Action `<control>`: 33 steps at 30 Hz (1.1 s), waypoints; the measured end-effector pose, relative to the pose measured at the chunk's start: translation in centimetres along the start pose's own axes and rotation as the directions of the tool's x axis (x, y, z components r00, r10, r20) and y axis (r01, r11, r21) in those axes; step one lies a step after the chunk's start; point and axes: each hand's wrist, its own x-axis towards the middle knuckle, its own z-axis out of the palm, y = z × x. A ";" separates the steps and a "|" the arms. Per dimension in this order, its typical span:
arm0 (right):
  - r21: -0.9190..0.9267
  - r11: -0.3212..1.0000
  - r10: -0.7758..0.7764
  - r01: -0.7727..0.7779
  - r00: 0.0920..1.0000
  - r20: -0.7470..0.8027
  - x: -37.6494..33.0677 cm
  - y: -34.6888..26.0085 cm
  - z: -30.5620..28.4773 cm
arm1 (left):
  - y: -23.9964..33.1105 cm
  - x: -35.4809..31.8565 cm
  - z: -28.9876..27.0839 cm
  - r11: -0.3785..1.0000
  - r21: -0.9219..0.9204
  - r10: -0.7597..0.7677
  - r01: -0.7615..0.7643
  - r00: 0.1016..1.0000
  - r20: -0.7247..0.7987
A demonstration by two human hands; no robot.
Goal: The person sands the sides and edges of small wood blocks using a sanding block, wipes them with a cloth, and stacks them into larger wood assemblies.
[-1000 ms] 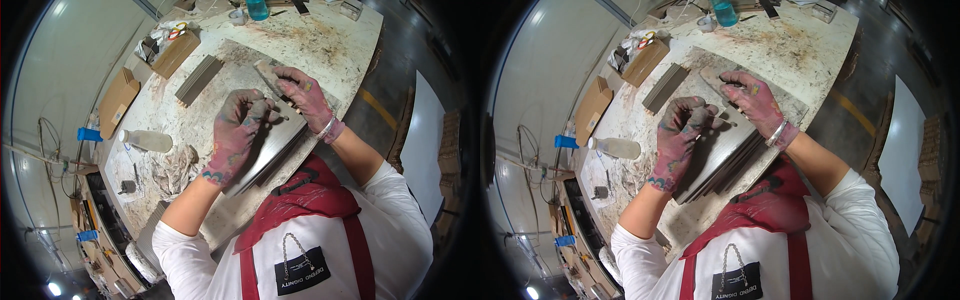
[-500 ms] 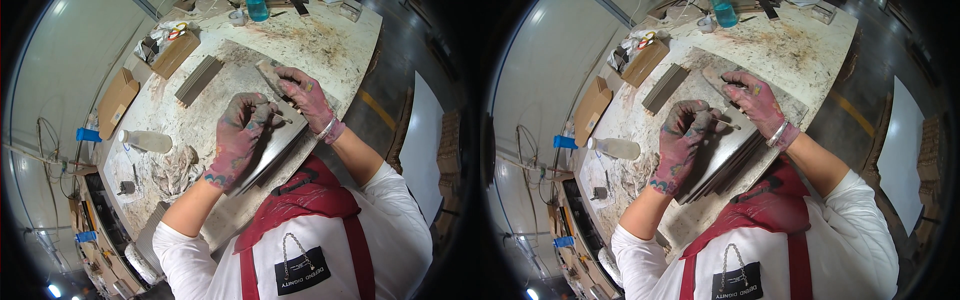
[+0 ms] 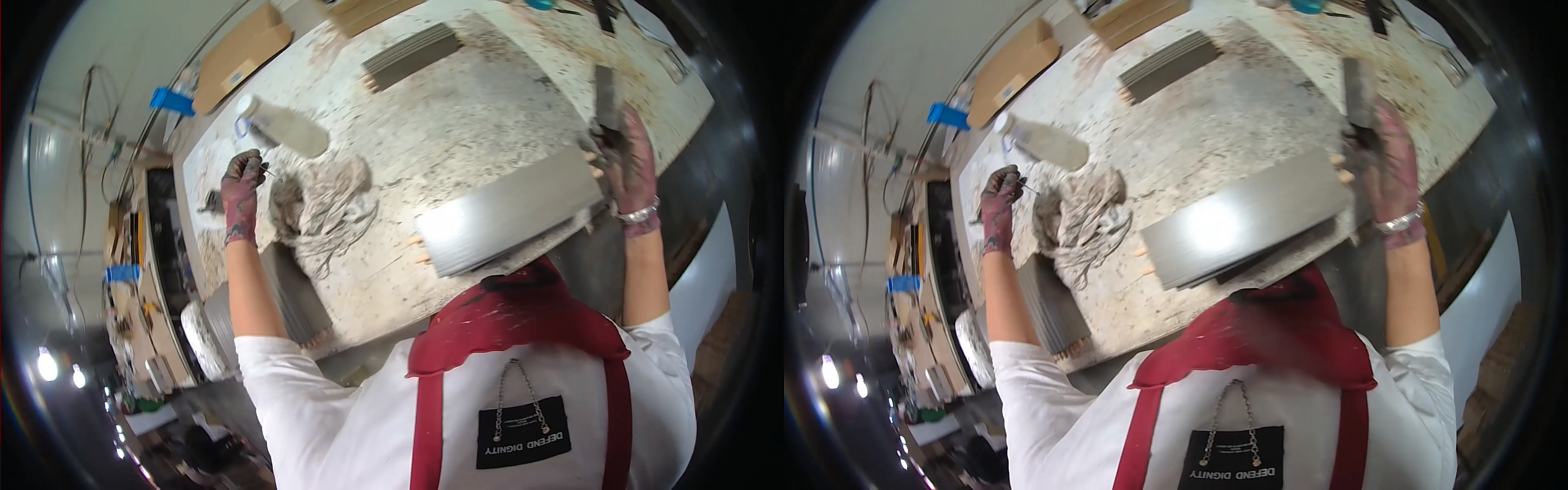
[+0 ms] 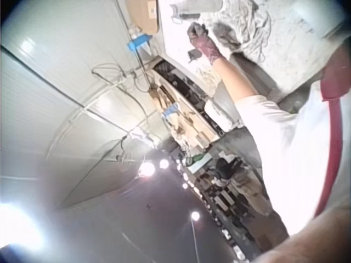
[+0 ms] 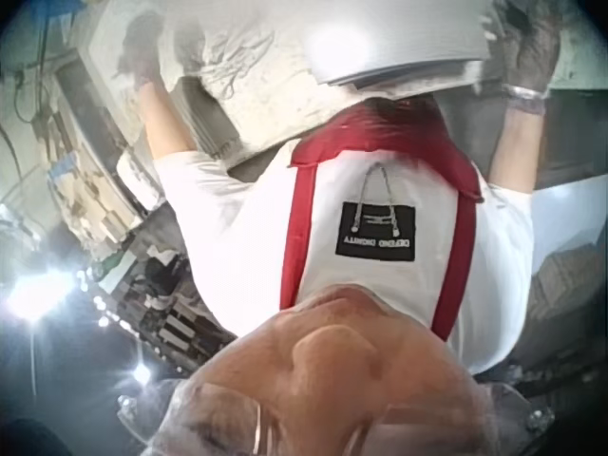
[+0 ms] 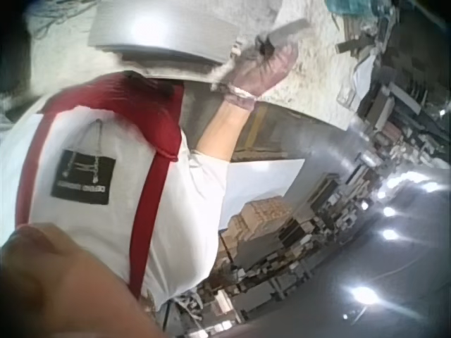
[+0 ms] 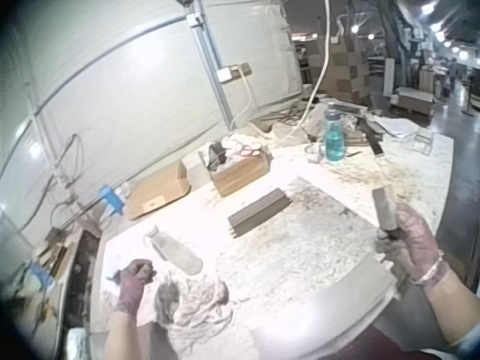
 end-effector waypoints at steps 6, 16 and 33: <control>0.025 0.998 0.063 -0.063 0.998 0.006 1.4 1.2 -1.7 | -9.6 0.4 -8.0 0.637 0.764 -0.054 0.102 0.995 -0.087; -0.091 0.996 0.029 -0.012 0.981 0.189 -0.3 -0.7 1.8 | -1.0 -9.7 11.6 0.478 0.658 0.230 -0.582 0.806 0.546; 0.004 0.996 -0.089 0.089 0.995 0.037 -1.5 -1.8 5.5 | 24.2 -12.9 26.4 0.587 -0.021 0.419 -0.809 0.282 0.863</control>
